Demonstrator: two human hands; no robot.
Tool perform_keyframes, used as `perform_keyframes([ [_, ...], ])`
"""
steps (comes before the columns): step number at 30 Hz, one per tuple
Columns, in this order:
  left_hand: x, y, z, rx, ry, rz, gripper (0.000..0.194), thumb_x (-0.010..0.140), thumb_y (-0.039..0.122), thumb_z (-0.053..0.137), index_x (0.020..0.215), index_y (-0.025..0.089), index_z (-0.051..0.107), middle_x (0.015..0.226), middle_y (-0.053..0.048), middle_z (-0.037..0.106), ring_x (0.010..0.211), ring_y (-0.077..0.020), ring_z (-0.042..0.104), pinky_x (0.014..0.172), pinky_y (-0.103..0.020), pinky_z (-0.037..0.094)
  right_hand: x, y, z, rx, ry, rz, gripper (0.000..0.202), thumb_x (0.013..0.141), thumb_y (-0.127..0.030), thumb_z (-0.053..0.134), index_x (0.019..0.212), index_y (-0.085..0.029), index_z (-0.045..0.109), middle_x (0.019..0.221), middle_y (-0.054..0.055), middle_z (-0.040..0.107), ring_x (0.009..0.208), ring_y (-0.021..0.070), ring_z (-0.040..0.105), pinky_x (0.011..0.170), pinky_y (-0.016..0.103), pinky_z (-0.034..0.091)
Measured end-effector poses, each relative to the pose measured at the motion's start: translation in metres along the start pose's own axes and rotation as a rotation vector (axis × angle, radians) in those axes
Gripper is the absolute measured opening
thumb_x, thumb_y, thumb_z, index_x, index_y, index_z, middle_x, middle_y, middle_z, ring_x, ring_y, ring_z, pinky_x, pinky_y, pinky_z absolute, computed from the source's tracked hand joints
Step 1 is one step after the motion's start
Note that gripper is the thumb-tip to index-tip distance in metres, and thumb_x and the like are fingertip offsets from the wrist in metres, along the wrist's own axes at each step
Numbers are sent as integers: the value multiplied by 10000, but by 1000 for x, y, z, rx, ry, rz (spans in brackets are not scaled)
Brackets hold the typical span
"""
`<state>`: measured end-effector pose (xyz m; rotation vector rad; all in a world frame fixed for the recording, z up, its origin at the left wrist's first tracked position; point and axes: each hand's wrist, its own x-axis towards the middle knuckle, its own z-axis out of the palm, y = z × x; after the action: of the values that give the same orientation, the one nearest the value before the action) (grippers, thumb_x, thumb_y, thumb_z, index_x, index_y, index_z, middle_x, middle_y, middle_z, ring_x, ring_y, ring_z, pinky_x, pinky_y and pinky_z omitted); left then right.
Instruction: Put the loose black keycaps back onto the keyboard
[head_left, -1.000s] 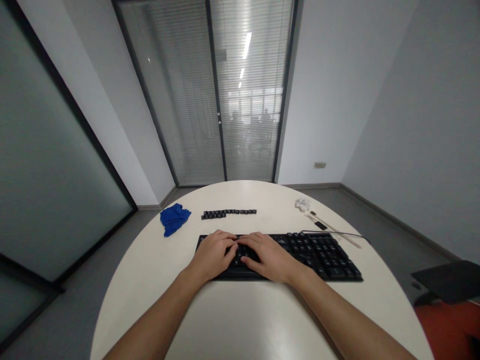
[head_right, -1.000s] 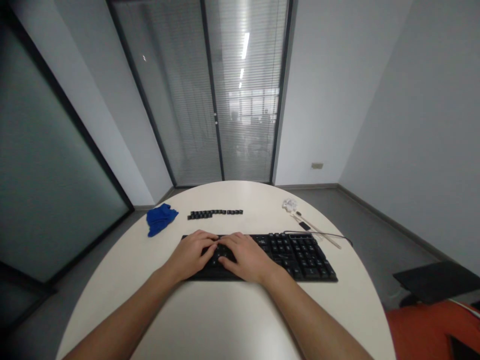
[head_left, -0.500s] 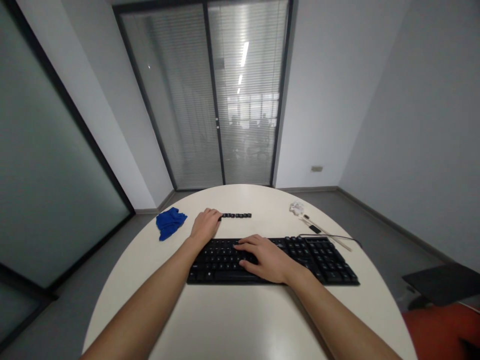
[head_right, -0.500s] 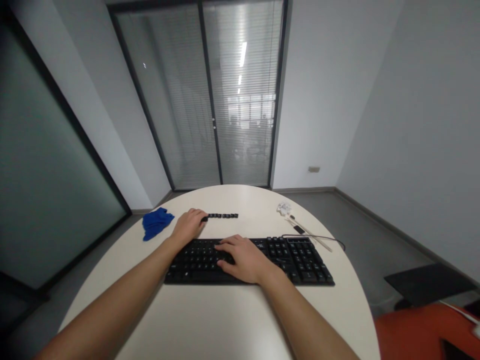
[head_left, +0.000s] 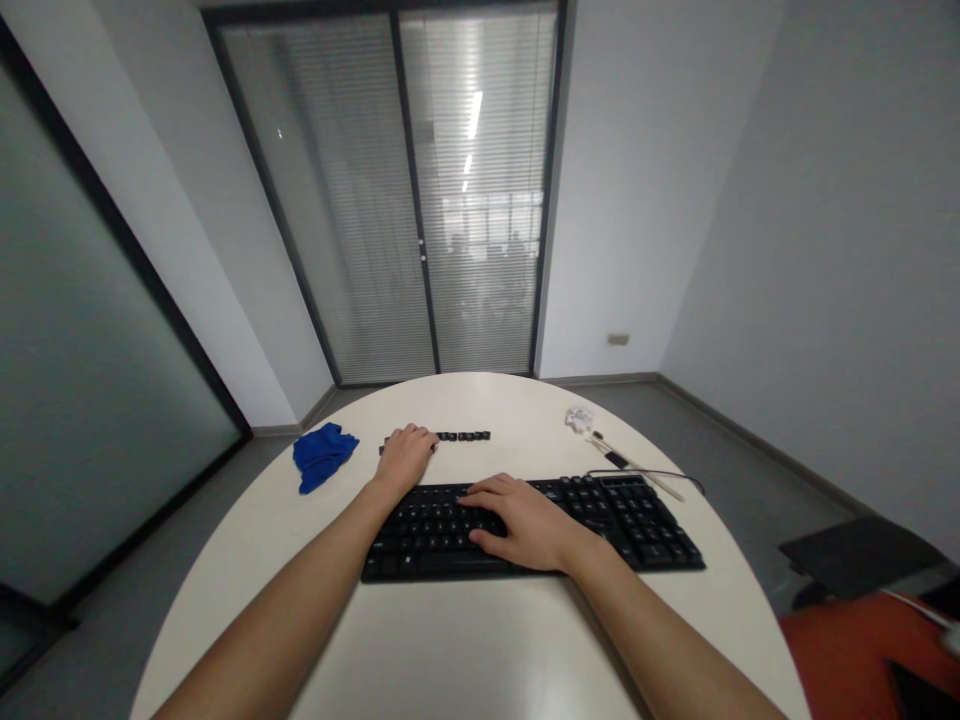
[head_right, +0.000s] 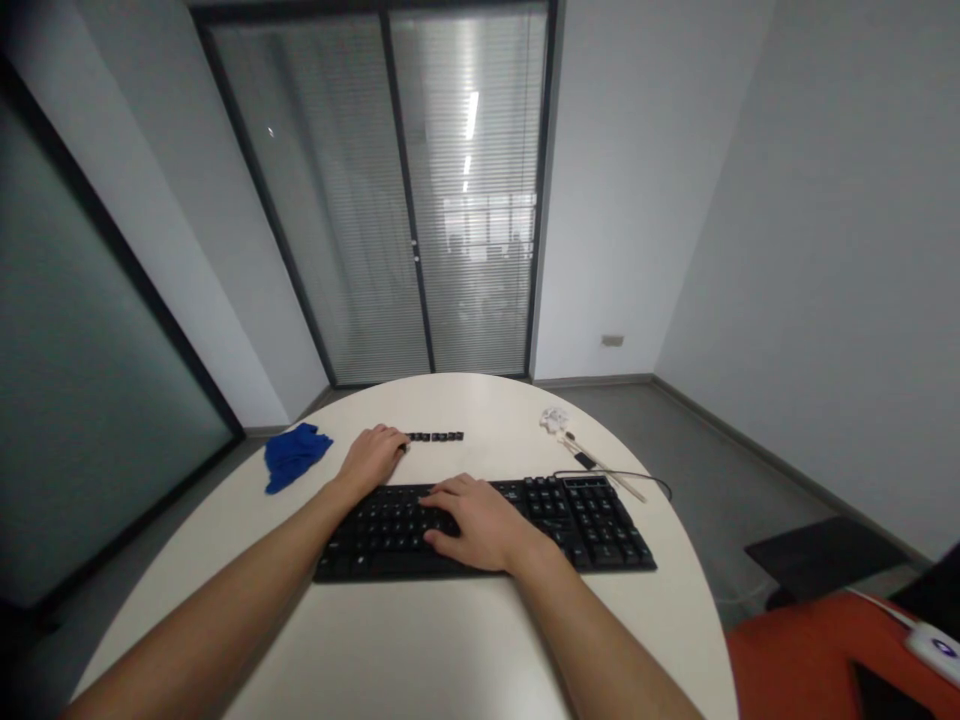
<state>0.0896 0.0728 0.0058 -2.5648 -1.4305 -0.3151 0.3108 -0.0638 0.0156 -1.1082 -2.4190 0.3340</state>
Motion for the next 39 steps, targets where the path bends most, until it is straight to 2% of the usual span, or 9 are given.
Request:
perform_keyframes([
  [3, -14, 9, -12, -112, 62, -12, 244, 917, 157, 588, 1127, 217, 697, 1142, -73, 710, 1095, -264, 603, 917, -377, 462, 0, 1, 0, 0, 0, -1, 437, 879, -338, 651, 1298, -216, 647, 1243, 100, 663, 1155, 268, 576, 1036, 422, 449],
  [5, -28, 15, -20, -293, 124, -47, 231, 913, 162, 595, 1112, 217, 697, 1139, -52, 713, 1074, -239, 625, 937, -362, 470, 1, 0, 1, 0, -4, -1, 435, 874, -330, 654, 1293, -211, 649, 1229, 99, 667, 1145, 267, 578, 1034, 420, 449],
  [7, -43, 20, -25, -472, 136, -67, 207, 912, 178, 596, 1084, 219, 703, 1102, -35, 723, 1014, -209, 651, 941, -340, 482, 2, -1, 1, -3, -4, 2, 430, 869, -320, 655, 1284, -205, 651, 1217, 99, 670, 1138, 266, 580, 1028, 417, 449],
  [12, -74, 25, -18, -739, 99, -124, 186, 886, 196, 619, 1034, 220, 728, 1079, -34, 741, 1019, -209, 661, 957, -338, 495, 4, -4, -1, -14, 2, 3, 409, 870, -311, 651, 1262, -194, 651, 1191, 98, 675, 1124, 266, 577, 1017, 420, 451],
  [18, -84, 25, -9, -759, 69, -83, 192, 886, 198, 637, 1042, 234, 743, 1085, -29, 747, 1066, -226, 644, 1002, -374, 467, 4, -4, 1, -16, 16, -7, 393, 871, -297, 646, 1252, -200, 641, 1187, 93, 673, 1118, 264, 570, 1018, 428, 448],
  [25, -84, 25, -12, -772, 58, -31, 177, 893, 196, 636, 1002, 248, 765, 1054, -15, 760, 1028, -212, 657, 984, -356, 471, 6, -8, 2, -35, 5, 9, 396, 852, -278, 652, 1237, -187, 646, 1173, 92, 676, 1115, 271, 563, 1013, 428, 447],
  [39, -88, 29, -14, -767, 6, -36, 207, 908, 216, 589, 1011, 252, 764, 1081, -20, 753, 1043, -214, 655, 992, -351, 474, 5, -14, 1, -41, -29, -9, 369, 861, -318, 664, 1209, -195, 671, 1116, 99, 688, 1074, 267, 584, 987, 417, 471],
])
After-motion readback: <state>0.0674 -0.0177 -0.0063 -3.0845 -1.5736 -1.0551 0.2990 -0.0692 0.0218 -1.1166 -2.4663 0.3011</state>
